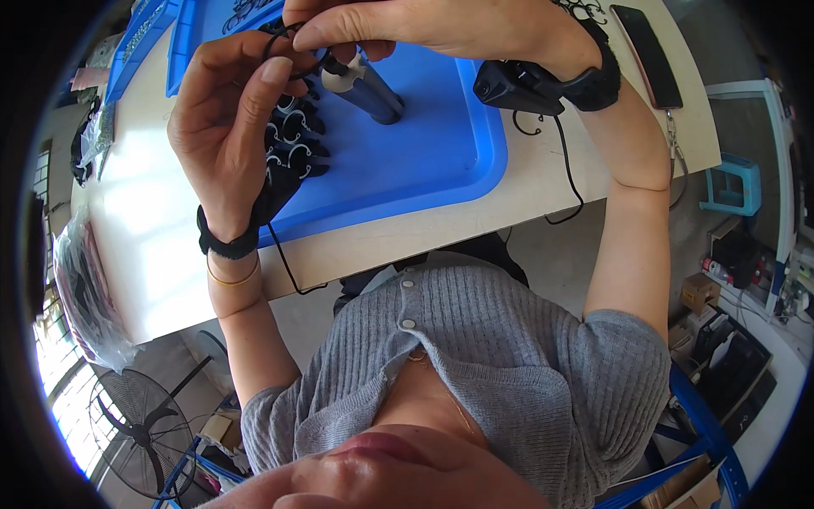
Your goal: Assembling small rubber gaskets onto a metal component at a workbench.
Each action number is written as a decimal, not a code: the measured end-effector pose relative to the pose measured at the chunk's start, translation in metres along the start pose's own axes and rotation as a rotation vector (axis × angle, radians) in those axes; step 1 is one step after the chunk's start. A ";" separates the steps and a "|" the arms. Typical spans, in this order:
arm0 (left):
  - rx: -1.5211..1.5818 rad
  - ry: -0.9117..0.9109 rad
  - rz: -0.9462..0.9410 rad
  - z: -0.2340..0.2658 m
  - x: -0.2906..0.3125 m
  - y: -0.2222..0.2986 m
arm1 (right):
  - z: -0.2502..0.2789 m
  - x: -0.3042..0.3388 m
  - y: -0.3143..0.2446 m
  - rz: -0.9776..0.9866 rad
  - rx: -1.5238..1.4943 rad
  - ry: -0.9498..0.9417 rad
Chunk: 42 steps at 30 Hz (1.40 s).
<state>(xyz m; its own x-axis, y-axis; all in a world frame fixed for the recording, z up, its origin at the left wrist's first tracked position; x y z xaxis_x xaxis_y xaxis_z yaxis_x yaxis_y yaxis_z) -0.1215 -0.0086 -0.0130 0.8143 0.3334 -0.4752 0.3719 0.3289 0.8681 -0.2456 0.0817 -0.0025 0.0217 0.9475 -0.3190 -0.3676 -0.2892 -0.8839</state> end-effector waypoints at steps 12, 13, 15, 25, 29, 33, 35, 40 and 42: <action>-0.023 -0.003 0.008 0.000 0.000 -0.002 | 0.001 0.000 -0.003 -0.038 0.029 0.014; -0.011 -0.009 0.013 -0.002 -0.001 -0.003 | 0.002 0.002 -0.002 -0.040 0.037 0.023; 0.014 -0.028 0.008 -0.005 -0.004 -0.003 | 0.005 0.005 -0.004 -0.046 0.048 0.038; -0.023 -0.026 -0.011 -0.003 -0.001 -0.004 | 0.003 0.000 -0.003 0.010 0.062 0.022; -0.006 -0.025 -0.011 -0.006 -0.003 -0.003 | 0.005 0.003 -0.001 0.038 0.070 0.023; -0.007 -0.023 -0.015 -0.004 -0.003 -0.004 | 0.004 0.002 0.001 0.027 0.002 0.036; 0.004 -0.027 -0.020 -0.004 -0.002 -0.004 | 0.004 0.002 0.001 0.043 0.003 0.025; -0.004 -0.058 -0.035 -0.007 -0.003 -0.001 | 0.004 0.000 -0.013 0.151 0.100 -0.005; 0.004 -0.066 -0.031 -0.010 -0.005 -0.002 | 0.007 0.004 -0.014 0.114 0.141 0.016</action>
<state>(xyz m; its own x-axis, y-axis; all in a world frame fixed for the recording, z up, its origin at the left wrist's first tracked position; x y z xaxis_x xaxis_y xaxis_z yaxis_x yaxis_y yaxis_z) -0.1310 -0.0019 -0.0132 0.8301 0.2639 -0.4912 0.3988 0.3346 0.8538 -0.2464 0.0907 0.0110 -0.0134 0.9073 -0.4204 -0.4948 -0.3713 -0.7857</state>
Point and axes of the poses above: each hand's wrist, its own x-axis away from the middle knuckle, its own z-axis out of the back of the hand, y = z × x, the point moved 9 cm from there along -x, towards the middle knuckle, and after that the axes turned 4 degrees about x, right-handed, at the moved point
